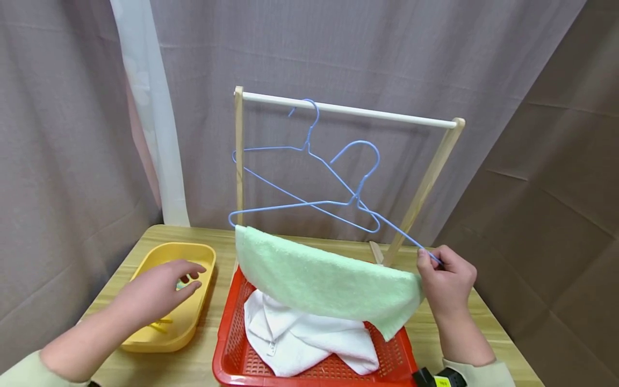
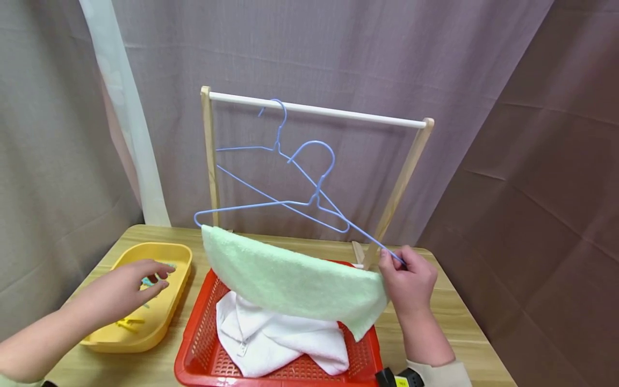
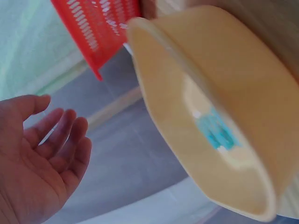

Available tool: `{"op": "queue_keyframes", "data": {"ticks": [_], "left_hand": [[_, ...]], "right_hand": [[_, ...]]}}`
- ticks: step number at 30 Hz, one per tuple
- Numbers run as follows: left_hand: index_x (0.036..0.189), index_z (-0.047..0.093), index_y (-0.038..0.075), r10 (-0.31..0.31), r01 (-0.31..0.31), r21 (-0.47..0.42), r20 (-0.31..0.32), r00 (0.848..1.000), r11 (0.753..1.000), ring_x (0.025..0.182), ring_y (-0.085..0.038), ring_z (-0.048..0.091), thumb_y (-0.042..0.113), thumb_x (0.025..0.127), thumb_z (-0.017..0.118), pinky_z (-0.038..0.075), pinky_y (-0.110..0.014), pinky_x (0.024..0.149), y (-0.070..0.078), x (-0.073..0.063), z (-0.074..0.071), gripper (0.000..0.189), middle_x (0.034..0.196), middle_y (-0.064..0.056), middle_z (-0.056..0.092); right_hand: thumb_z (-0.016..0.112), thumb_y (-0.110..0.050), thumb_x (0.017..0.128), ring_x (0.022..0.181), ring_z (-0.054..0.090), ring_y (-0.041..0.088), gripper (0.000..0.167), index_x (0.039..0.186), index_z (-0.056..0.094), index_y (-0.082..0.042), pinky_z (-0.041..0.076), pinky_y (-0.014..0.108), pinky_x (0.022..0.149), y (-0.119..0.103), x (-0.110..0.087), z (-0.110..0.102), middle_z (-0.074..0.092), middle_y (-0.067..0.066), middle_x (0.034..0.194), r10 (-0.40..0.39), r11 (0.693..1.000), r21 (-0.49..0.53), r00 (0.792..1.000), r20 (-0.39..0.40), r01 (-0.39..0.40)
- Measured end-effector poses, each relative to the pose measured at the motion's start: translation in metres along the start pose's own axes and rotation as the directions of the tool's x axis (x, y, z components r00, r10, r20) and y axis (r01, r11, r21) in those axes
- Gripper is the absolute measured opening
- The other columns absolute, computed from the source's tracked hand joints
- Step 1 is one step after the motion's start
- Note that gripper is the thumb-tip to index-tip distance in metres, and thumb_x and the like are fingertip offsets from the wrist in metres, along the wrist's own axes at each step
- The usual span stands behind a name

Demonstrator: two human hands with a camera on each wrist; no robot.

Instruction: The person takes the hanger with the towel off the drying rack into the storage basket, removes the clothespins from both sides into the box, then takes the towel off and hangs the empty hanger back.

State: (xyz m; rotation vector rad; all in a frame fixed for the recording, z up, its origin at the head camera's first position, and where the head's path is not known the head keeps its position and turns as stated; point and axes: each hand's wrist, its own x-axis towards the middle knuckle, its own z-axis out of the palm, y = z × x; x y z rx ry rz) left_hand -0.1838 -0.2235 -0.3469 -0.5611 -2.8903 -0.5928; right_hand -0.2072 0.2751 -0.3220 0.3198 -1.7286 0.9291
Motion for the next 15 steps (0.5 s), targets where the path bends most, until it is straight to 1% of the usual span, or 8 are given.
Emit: {"op": "queue_keyframes", "data": {"ticks": [4,7,8,12,15], "left_hand": [[0.119,0.070,0.010,-0.038,0.035,-0.074,-0.046,0.998,0.997,0.096,-0.021,0.066,0.026,0.094,0.067,0.053,-0.047,0.085,0.014,0.007,-0.005,0.030,0.109,0.000,0.070],[0.122,0.068,0.012,-0.054,0.046,-0.127,-0.064,0.996,0.991,0.099,-0.022,0.066,0.032,0.095,0.066,0.053,-0.047,0.085,0.023,0.013,-0.008,0.034,0.113,0.000,0.070],[0.124,0.067,0.013,-0.063,0.054,-0.146,-0.061,0.996,0.988,0.100,-0.022,0.066,0.035,0.096,0.065,0.053,-0.047,0.085,0.026,0.015,-0.009,0.036,0.115,0.000,0.069],[0.130,0.062,0.013,-0.105,0.089,-0.234,-0.055,0.993,0.968,0.100,-0.023,0.065,0.039,0.096,0.065,0.054,-0.045,0.083,0.038,0.022,-0.013,0.043,0.120,-0.003,0.067],[0.132,0.060,0.012,-0.113,0.085,-0.294,-0.079,0.990,0.952,0.099,-0.023,0.065,0.036,0.096,0.065,0.054,-0.044,0.082,0.045,0.028,-0.012,0.044,0.122,-0.005,0.066]], "right_hand": [[0.069,0.004,0.074,0.051,0.033,-0.003,0.028,0.054,0.052,-0.005,0.025,0.016,0.050,-0.002,0.001,-0.002,0.042,-0.009,0.052,-0.003,1.000,-0.005,1.000,0.001,0.003],[0.069,0.004,0.075,0.051,0.033,-0.003,0.028,0.054,0.052,-0.005,0.025,0.016,0.050,-0.002,0.002,-0.003,0.042,-0.009,0.052,-0.007,1.000,-0.008,1.000,0.008,0.007],[0.069,0.003,0.075,0.051,0.034,-0.002,0.028,0.054,0.053,-0.005,0.025,0.016,0.050,-0.002,0.002,-0.004,0.042,-0.009,0.052,-0.009,1.000,-0.010,1.000,0.011,0.010],[0.069,0.003,0.075,0.051,0.034,-0.002,0.028,0.055,0.053,-0.005,0.025,0.016,0.050,-0.003,0.003,-0.005,0.043,-0.009,0.053,-0.014,1.000,0.000,1.000,0.016,0.014],[0.069,0.003,0.075,0.051,0.034,-0.001,0.027,0.055,0.053,-0.005,0.026,0.016,0.050,-0.005,0.003,-0.005,0.043,-0.008,0.053,-0.018,1.000,0.003,1.000,0.020,0.018]]}}
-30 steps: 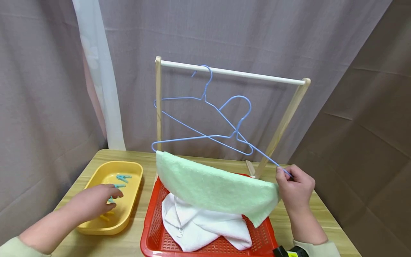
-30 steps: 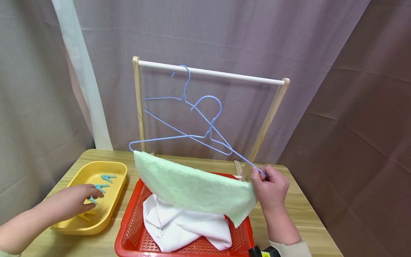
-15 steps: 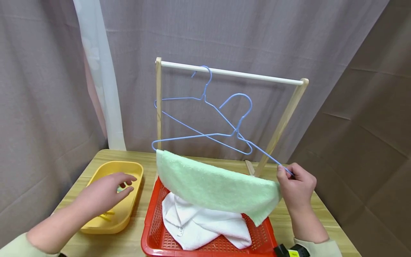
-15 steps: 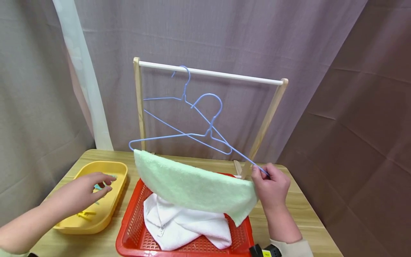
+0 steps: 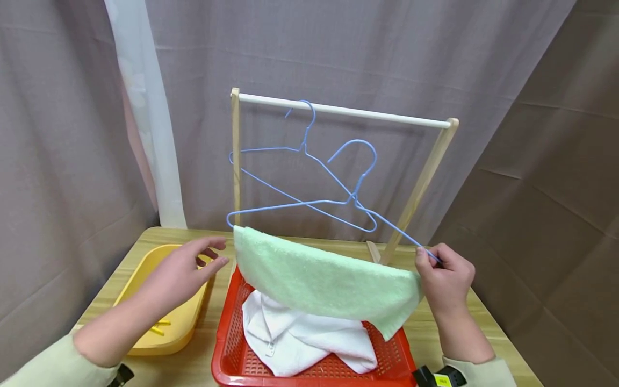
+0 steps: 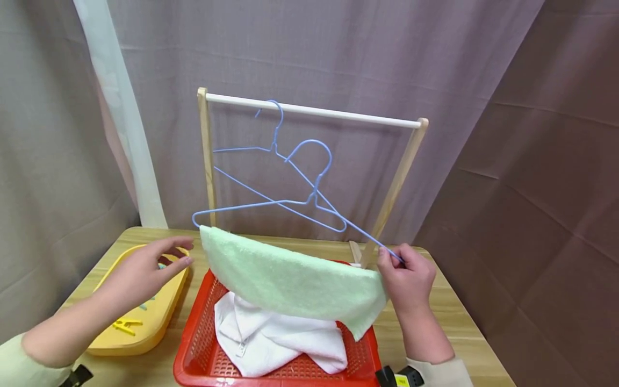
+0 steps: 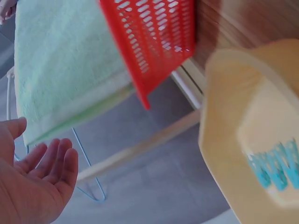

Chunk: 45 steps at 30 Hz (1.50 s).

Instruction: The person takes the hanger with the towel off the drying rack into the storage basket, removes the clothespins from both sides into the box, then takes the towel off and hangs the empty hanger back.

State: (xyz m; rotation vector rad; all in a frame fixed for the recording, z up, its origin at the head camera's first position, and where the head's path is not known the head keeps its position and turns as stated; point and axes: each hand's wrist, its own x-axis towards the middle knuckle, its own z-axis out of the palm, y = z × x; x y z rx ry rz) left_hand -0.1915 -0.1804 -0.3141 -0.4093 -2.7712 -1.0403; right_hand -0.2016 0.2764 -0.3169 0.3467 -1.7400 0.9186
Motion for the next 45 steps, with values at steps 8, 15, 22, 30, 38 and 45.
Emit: {"op": "queue_keyframes", "data": {"ticks": [8,15,22,30,38,45], "left_hand": [[0.133,0.057,0.012,-0.021,0.018,-0.095,-0.025,0.999,0.995,0.108,-0.026,0.062,0.029,0.096,0.066,0.055,-0.043,0.085,0.011,0.010,0.009,0.042,0.123,-0.006,0.064],[0.128,0.058,0.011,-0.058,0.052,-0.148,-0.036,0.998,0.988,0.105,-0.026,0.062,0.030,0.096,0.066,0.056,-0.042,0.084,0.015,0.014,0.009,0.038,0.118,-0.006,0.064],[0.124,0.059,0.008,-0.075,0.063,-0.176,-0.062,0.995,0.982,0.101,-0.026,0.062,0.025,0.097,0.065,0.055,-0.044,0.087,0.018,0.017,0.013,0.032,0.110,-0.007,0.066],[0.120,0.059,0.009,-0.081,0.066,-0.191,-0.074,0.994,0.979,0.097,-0.023,0.061,0.021,0.097,0.065,0.053,-0.043,0.088,0.020,0.016,0.018,0.026,0.103,-0.005,0.065],[0.119,0.061,0.011,-0.095,0.077,-0.205,-0.083,0.992,0.976,0.094,-0.021,0.061,0.020,0.097,0.066,0.053,-0.041,0.085,0.022,0.014,0.023,0.025,0.099,-0.002,0.065],[0.119,0.061,0.011,-0.100,0.084,-0.195,-0.076,0.992,0.977,0.093,-0.020,0.061,0.019,0.096,0.067,0.053,-0.040,0.085,0.024,0.013,0.029,0.025,0.099,-0.002,0.064]], "right_hand": [[0.069,0.002,0.076,0.051,0.035,-0.002,0.028,0.055,0.053,-0.005,0.027,0.016,0.050,-0.003,0.002,0.001,0.043,-0.007,0.052,-0.016,1.000,-0.007,1.000,0.000,0.016],[0.069,0.002,0.076,0.051,0.035,-0.002,0.027,0.055,0.053,-0.005,0.027,0.016,0.050,-0.005,0.004,0.000,0.044,-0.008,0.052,-0.018,1.000,-0.008,1.000,-0.006,0.018],[0.069,0.002,0.077,0.051,0.035,-0.001,0.027,0.055,0.053,-0.005,0.027,0.016,0.050,-0.004,0.005,0.000,0.044,-0.007,0.052,-0.017,1.000,-0.019,1.000,-0.001,0.017],[0.069,0.000,0.076,0.052,0.034,-0.003,0.027,0.055,0.053,-0.004,0.027,0.015,0.050,-0.002,0.004,0.000,0.044,-0.008,0.053,-0.016,0.999,-0.028,1.000,-0.012,0.015],[0.070,-0.001,0.077,0.052,0.035,-0.003,0.026,0.056,0.054,-0.004,0.026,0.016,0.050,-0.002,0.005,0.000,0.045,-0.008,0.054,-0.026,0.999,-0.044,1.000,-0.010,0.025],[0.070,-0.003,0.078,0.052,0.035,-0.002,0.026,0.058,0.054,-0.003,0.026,0.016,0.051,-0.003,0.005,-0.002,0.045,-0.006,0.054,-0.031,0.998,-0.060,0.999,-0.008,0.031]]}}
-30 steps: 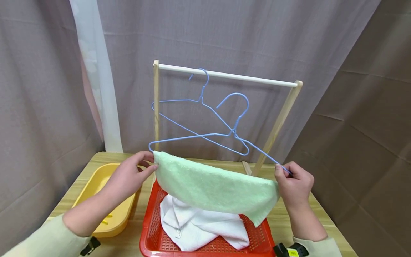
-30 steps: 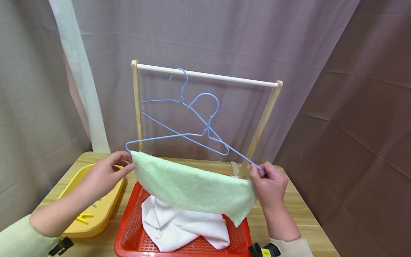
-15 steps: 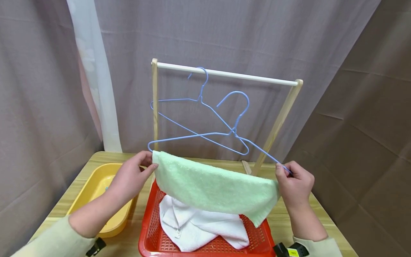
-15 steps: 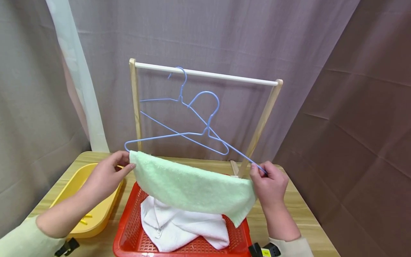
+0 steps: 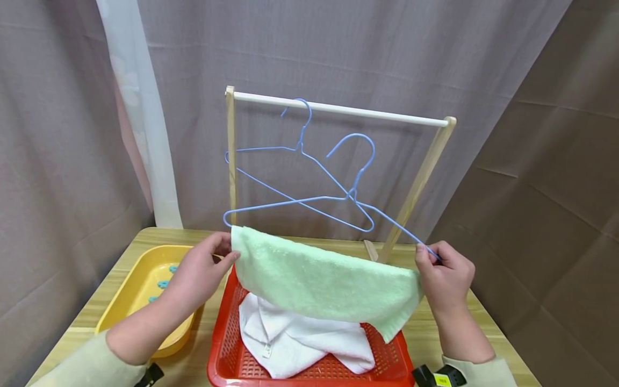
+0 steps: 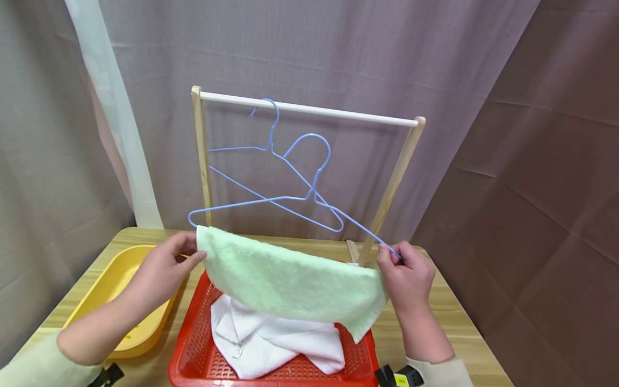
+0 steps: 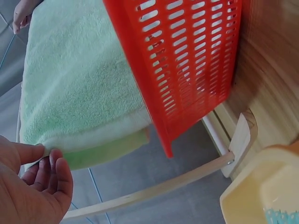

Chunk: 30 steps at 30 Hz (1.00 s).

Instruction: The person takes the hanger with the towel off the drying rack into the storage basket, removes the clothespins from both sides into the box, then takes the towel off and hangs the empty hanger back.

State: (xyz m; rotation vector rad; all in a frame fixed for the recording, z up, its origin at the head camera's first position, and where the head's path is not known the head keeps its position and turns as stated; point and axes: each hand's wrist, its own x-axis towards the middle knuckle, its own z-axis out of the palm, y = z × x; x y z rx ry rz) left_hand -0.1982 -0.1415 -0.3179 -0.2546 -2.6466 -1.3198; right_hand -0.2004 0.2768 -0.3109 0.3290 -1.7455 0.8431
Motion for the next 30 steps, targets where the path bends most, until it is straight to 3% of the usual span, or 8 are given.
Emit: {"op": "queue_keyframes", "data": {"ticks": [7,16,30], "left_hand": [[0.115,0.063,0.010,0.018,-0.018,-0.005,0.006,1.000,1.000,0.089,-0.019,0.060,0.017,0.095,0.067,0.053,-0.038,0.083,-0.003,-0.003,0.007,0.021,0.096,-0.001,0.064],[0.114,0.064,0.011,-0.009,0.009,0.000,0.031,0.999,1.000,0.091,-0.019,0.060,0.019,0.096,0.067,0.053,-0.037,0.083,-0.002,-0.005,0.011,0.020,0.098,0.000,0.065],[0.104,0.064,0.013,0.035,-0.034,-0.025,0.013,0.999,0.999,0.083,-0.016,0.058,0.014,0.094,0.068,0.051,-0.035,0.078,-0.008,-0.011,0.024,0.011,0.089,0.003,0.063]], "right_hand": [[0.070,-0.003,0.078,0.052,0.034,-0.002,0.026,0.058,0.054,-0.003,0.026,0.016,0.051,0.000,-0.001,0.001,0.044,-0.007,0.054,0.004,1.000,-0.017,1.000,0.005,-0.004],[0.071,-0.003,0.078,0.053,0.033,-0.003,0.027,0.057,0.054,-0.003,0.026,0.016,0.051,0.001,-0.001,0.002,0.044,-0.008,0.054,0.019,1.000,-0.018,1.000,-0.005,-0.020],[0.071,-0.002,0.079,0.053,0.033,-0.002,0.027,0.058,0.054,-0.003,0.025,0.016,0.050,0.001,-0.002,0.002,0.044,-0.008,0.054,0.028,0.999,-0.017,1.000,0.000,-0.028]]}}
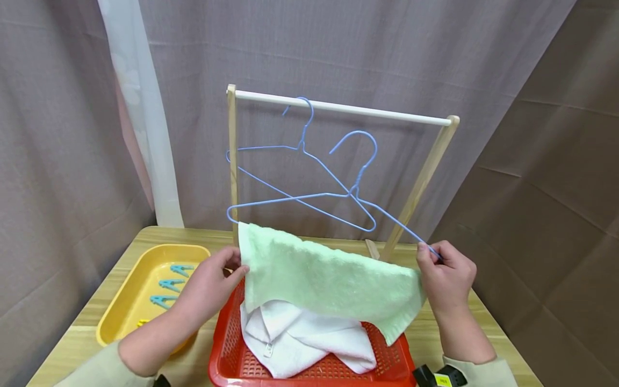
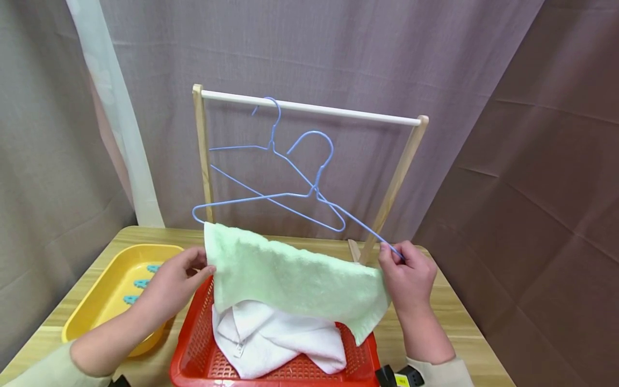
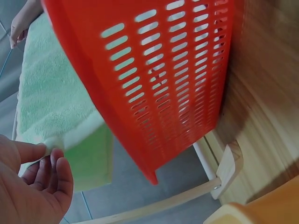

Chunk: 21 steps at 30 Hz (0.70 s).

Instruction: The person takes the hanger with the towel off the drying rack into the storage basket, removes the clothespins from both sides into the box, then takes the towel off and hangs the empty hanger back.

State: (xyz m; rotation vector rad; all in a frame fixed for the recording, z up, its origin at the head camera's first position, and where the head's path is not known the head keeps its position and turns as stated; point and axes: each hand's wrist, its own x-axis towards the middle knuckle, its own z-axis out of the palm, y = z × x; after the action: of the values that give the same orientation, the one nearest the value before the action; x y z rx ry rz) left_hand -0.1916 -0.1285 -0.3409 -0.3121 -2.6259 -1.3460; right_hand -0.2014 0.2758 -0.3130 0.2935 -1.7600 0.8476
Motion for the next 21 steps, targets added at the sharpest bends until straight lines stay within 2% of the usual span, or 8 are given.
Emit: {"op": "queue_keyframes", "data": {"ticks": [13,21], "left_hand": [[0.093,0.061,0.014,-0.031,0.030,0.010,0.046,0.998,0.999,0.079,-0.015,0.057,0.014,0.093,0.069,0.050,-0.032,0.072,-0.0005,-0.0017,0.0096,0.008,0.085,0.004,0.062],[0.094,0.061,0.016,-0.061,0.060,0.013,0.051,0.997,0.998,0.077,-0.015,0.056,0.015,0.092,0.071,0.050,-0.031,0.068,-0.0030,-0.0055,0.0100,0.009,0.084,0.004,0.061]], "right_hand": [[0.071,-0.002,0.077,0.053,0.032,-0.005,0.027,0.057,0.053,-0.003,0.025,0.016,0.051,0.0011,0.0013,-0.0004,0.043,-0.010,0.055,0.008,1.000,-0.016,1.000,-0.010,-0.008],[0.070,0.000,0.076,0.053,0.033,-0.006,0.027,0.056,0.052,-0.003,0.024,0.015,0.051,0.0031,-0.0011,0.0026,0.043,-0.009,0.054,-0.005,1.000,0.005,1.000,-0.017,0.005]]}}
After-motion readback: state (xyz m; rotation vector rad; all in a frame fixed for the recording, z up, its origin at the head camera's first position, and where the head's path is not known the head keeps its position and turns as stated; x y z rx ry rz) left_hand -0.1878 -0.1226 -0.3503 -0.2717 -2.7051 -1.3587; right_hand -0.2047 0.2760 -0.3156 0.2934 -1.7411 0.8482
